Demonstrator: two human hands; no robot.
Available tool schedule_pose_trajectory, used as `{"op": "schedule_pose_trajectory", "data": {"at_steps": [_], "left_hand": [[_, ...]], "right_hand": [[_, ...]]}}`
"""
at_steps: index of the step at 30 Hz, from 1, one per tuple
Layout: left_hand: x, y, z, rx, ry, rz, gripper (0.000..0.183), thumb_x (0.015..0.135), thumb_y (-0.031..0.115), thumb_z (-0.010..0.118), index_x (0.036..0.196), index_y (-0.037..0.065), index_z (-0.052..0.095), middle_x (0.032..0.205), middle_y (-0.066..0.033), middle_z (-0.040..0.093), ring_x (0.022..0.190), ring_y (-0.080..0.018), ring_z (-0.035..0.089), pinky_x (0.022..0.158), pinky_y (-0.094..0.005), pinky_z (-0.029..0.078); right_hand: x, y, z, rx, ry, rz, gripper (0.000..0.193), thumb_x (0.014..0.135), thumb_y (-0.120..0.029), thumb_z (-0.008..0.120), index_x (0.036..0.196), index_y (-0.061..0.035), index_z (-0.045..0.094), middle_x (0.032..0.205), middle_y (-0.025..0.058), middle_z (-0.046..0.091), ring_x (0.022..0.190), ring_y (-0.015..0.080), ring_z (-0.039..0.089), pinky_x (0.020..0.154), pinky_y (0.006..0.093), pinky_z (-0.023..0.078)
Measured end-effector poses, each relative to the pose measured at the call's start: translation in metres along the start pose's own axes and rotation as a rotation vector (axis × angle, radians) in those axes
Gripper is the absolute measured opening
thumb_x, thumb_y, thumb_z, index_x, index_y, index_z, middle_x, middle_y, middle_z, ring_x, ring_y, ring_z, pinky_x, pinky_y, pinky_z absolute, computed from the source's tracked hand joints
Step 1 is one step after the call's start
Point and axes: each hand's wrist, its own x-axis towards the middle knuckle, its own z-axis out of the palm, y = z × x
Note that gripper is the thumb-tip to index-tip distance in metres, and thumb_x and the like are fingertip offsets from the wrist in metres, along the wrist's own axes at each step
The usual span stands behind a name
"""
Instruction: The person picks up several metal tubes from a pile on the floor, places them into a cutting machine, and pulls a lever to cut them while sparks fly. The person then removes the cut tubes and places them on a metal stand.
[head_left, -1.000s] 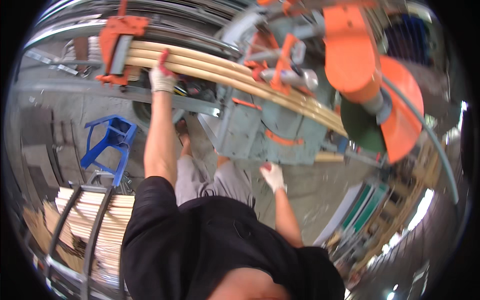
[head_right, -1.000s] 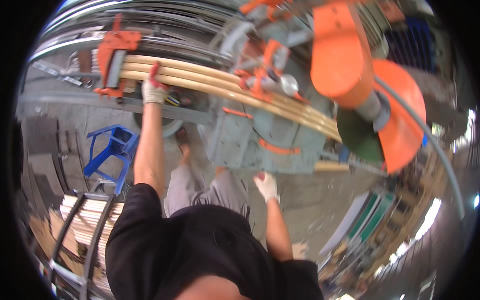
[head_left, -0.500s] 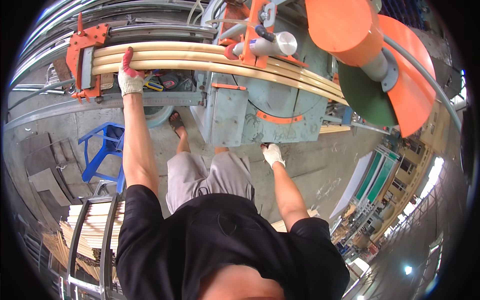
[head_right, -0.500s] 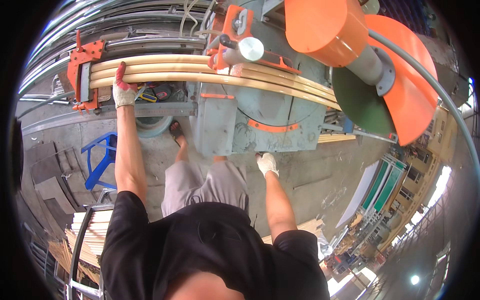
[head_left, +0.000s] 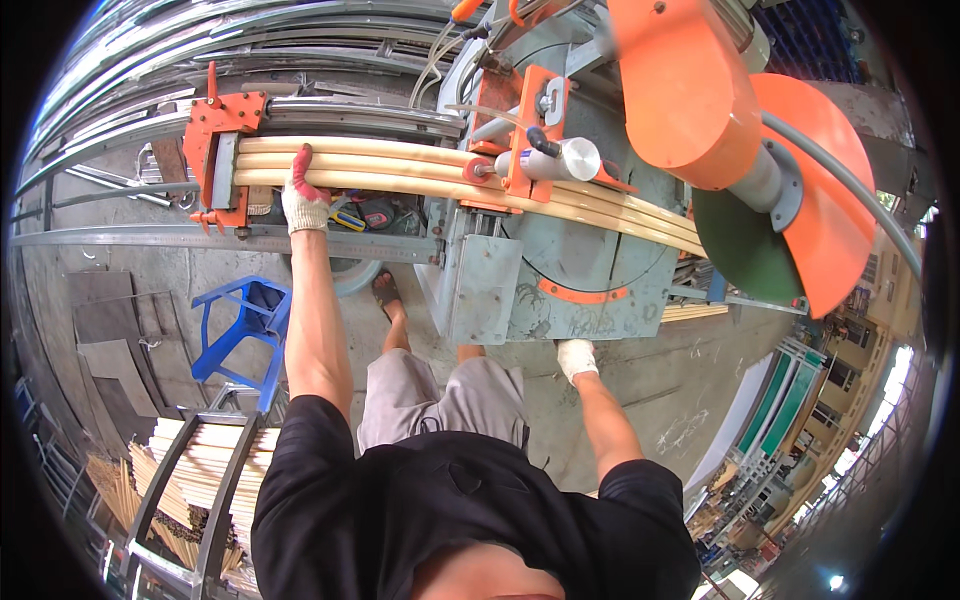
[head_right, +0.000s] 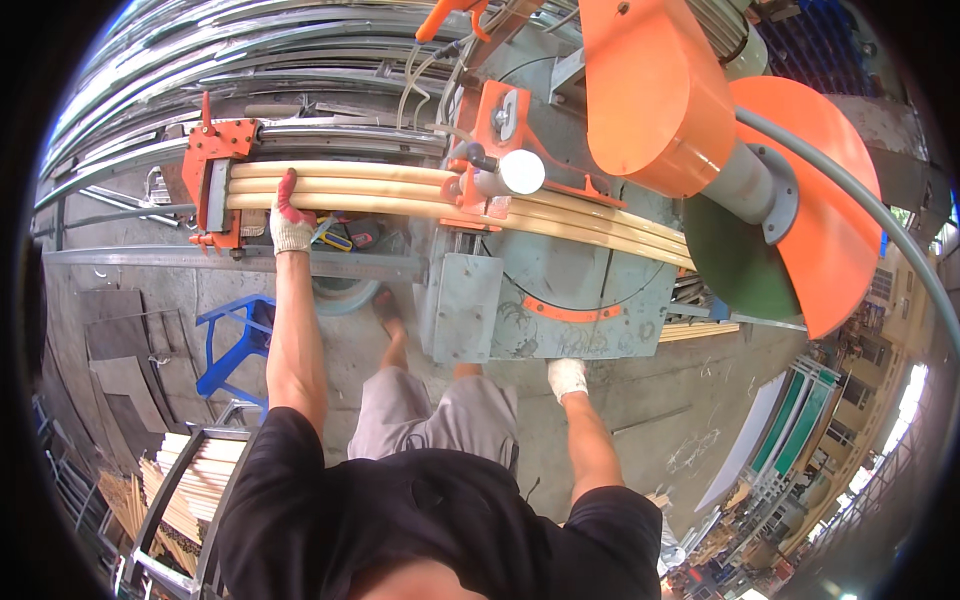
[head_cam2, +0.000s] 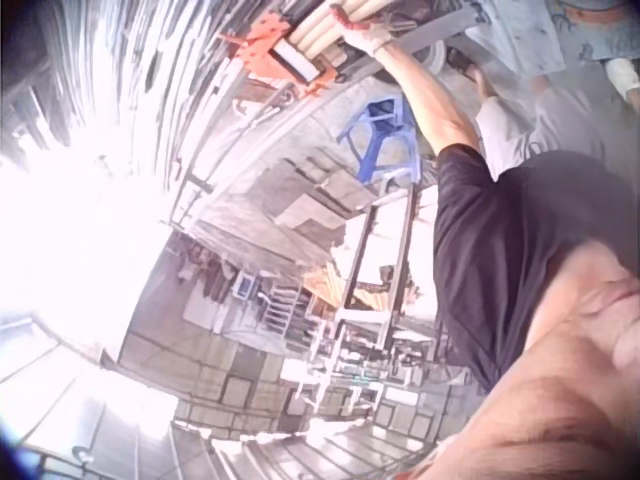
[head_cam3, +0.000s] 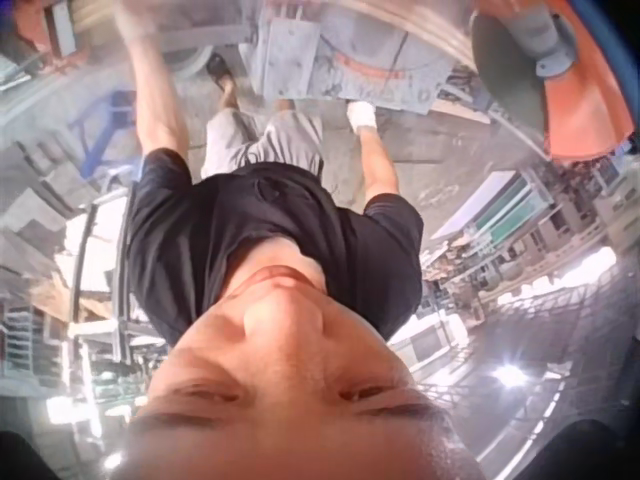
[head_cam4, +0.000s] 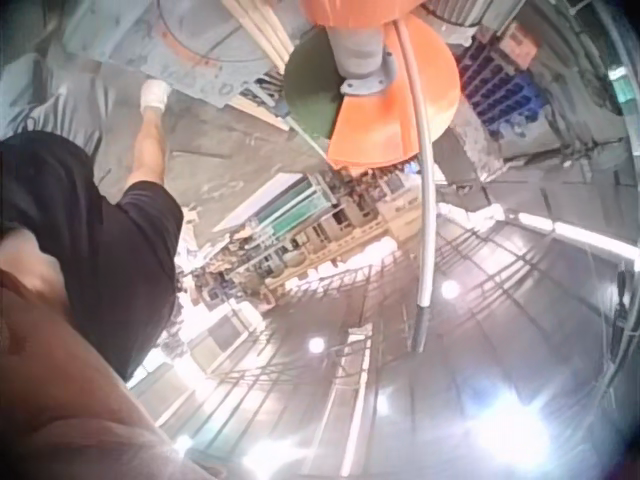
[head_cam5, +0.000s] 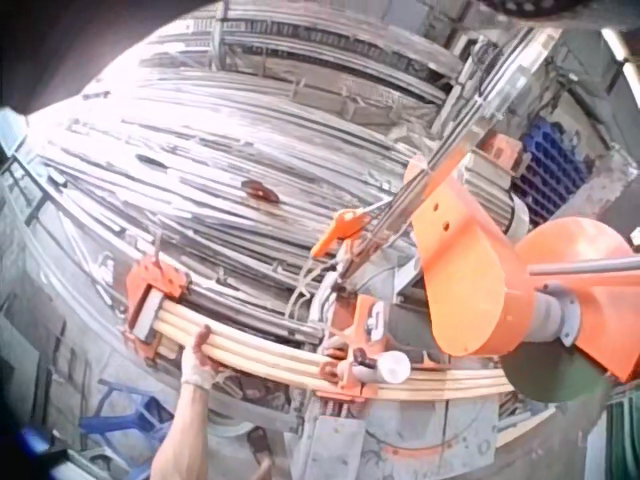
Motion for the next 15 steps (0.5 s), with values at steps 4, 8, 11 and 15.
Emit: {"op": "schedule_pose_trajectory", "data": {"at_steps": [4, 8, 11, 15], "left_hand": [[0.01, 0.001, -0.01, -0.02, 0.026, 0.054, 0.045, 0.08, 0.021, 0.09, 0.118, 0.007, 0.072, 0.115, -0.0072, 0.07, 0.104, -0.0237, 0.068, 0.094, -0.0457, 0.058], [0.001, 0.006, -0.002, -0.044, 0.029, -0.008, 0.049, 0.08, 0.019, 0.09, 0.122, 0.003, 0.07, 0.118, -0.0084, 0.07, 0.106, -0.0251, 0.068, 0.092, -0.0445, 0.059], [0.015, 0.013, -0.015, -0.059, -0.021, 0.05, 0.059, 0.085, 0.032, 0.088, 0.131, 0.003, 0.066, 0.126, -0.0104, 0.068, 0.115, -0.0259, 0.065, 0.101, -0.0466, 0.054], [-0.005, 0.043, -0.058, 0.071, -0.294, -0.168, 0.075, 0.099, 0.056, 0.059, 0.154, 0.007, 0.04, 0.151, -0.0139, 0.05, 0.138, -0.0316, 0.051, 0.112, -0.0487, 0.044]], "right_hand": [[-0.046, -0.001, -0.083, 0.159, -0.128, 0.213, 0.033, 0.095, -0.031, 0.062, 0.104, -0.0033, 0.078, 0.101, 0.0205, 0.076, 0.098, 0.0332, 0.075, 0.082, 0.0517, 0.058], [-0.118, 0.044, -0.223, 1.09, 0.032, 0.578, 0.03, 0.097, -0.03, 0.065, 0.108, -0.004, 0.075, 0.089, 0.0105, 0.075, 0.072, 0.0194, 0.072, 0.065, 0.0358, 0.057], [-0.205, 0.144, -0.362, 1.307, 0.928, 0.329, 0.029, 0.103, -0.034, 0.063, 0.112, -0.0076, 0.072, 0.094, 0.004, 0.072, 0.081, 0.0156, 0.069, 0.071, 0.0317, 0.056], [-0.374, 0.138, -0.593, 1.613, 1.622, -0.393, 0.08, 0.105, -0.059, 0.04, 0.154, 0.0044, 0.038, 0.155, 0.0287, 0.046, 0.143, 0.0393, 0.046, 0.126, 0.0521, 0.029]]}}
